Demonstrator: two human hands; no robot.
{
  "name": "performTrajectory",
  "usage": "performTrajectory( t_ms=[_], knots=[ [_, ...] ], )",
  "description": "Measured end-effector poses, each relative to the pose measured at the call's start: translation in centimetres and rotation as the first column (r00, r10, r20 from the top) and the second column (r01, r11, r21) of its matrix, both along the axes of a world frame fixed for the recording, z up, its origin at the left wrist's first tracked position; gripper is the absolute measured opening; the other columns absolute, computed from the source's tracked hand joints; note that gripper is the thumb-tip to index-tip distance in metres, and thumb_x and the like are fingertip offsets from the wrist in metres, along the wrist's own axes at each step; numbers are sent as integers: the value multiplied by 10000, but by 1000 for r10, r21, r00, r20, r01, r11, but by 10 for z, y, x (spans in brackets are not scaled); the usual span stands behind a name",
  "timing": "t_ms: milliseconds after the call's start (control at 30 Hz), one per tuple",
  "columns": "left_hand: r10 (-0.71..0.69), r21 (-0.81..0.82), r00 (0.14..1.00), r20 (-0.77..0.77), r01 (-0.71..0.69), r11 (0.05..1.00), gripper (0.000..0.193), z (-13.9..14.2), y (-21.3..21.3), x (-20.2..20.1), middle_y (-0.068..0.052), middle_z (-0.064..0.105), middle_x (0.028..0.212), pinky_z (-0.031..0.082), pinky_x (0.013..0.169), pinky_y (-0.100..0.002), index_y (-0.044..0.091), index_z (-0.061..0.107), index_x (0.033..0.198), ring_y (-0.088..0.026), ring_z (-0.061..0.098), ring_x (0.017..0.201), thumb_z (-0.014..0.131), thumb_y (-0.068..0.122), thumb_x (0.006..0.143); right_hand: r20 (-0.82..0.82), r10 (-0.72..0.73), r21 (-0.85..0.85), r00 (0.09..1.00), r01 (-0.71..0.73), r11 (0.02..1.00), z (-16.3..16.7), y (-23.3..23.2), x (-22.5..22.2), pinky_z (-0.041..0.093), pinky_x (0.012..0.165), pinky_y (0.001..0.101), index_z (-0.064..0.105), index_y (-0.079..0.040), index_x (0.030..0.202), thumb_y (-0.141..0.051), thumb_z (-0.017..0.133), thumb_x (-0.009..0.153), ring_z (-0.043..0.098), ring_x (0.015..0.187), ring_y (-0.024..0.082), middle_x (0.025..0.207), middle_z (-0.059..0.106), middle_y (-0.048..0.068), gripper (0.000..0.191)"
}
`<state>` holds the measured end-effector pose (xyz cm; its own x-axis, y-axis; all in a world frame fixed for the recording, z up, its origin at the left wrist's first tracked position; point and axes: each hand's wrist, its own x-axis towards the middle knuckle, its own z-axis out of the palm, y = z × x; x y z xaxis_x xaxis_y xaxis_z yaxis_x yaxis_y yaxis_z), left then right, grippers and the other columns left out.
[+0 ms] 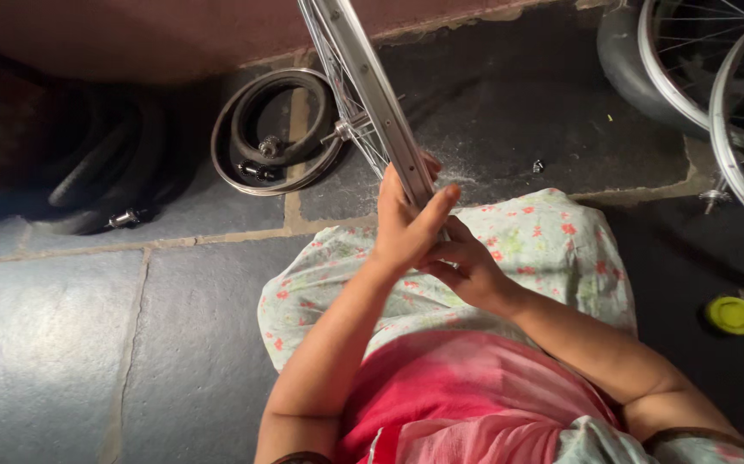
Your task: The person is sitting on the floor and repairing a bicycle wheel by adjusting the spokes and tightening the nuts. They use their hands to manipulate the spokes and ensure the wheel is properly aligned.
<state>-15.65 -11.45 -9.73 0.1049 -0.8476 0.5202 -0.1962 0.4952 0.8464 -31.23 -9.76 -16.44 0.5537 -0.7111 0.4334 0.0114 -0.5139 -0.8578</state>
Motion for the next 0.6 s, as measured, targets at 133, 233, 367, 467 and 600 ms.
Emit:
performTrajectory(
  t_ms=[133, 233, 367, 467, 600],
  knots=[
    [-486, 117, 793, -368, 558, 822, 388, -4, -4, 46, -85, 641, 1362, 481, 1118, -339, 41, 619, 1359, -157, 598, 1282, 581, 116, 980, 34, 14, -3, 999, -14, 1000, -5, 3, -10, 523, 995, 331, 765, -121, 1020, 12, 788, 873, 586, 1177, 218, 1242, 583, 66, 200],
    [-531, 78, 822, -204, 554, 829, 298, -14, -22, 56, -117, 691, 1342, 503, 1051, -331, 12, 713, 1281, -159, 629, 1198, 553, -8, 1031, -3, 61, -4, 998, -61, 998, -1, -2, -18, 526, 943, 314, 752, -128, 1013, 23, 793, 850, 587, 1155, 204, 1227, 568, 59, 226],
    [-543, 57, 783, -305, 584, 810, 224, -30, -51, 48, -88, 756, 1169, 548, 817, -260, 18, 765, 1168, -122, 660, 942, 648, -18, 981, -3, 88, 9, 996, -88, 996, 4, -7, -18, 532, 885, 303, 759, -134, 1006, 24, 785, 849, 590, 1105, 176, 1224, 573, 44, 224],
    [-576, -43, 738, -352, 602, 798, 171, -36, -66, 45, -45, 731, 1105, 565, 847, -278, 25, 764, 1114, -135, 675, 970, 719, 92, 964, -6, 103, -26, 995, -103, 994, 6, -7, -19, 512, 869, 297, 756, -128, 1001, 30, 795, 846, 577, 1077, 165, 1224, 576, 40, 225],
    [-524, -115, 840, -142, 512, 852, 175, -35, -70, 42, -37, 697, 1067, 525, 904, -313, 16, 766, 1047, -154, 632, 1021, 742, 184, 1003, 9, 115, -24, 993, -115, 993, 6, -7, -21, 511, 858, 289, 753, -125, 1006, 34, 790, 852, 578, 1055, 160, 1228, 567, 38, 225]
  ],
)
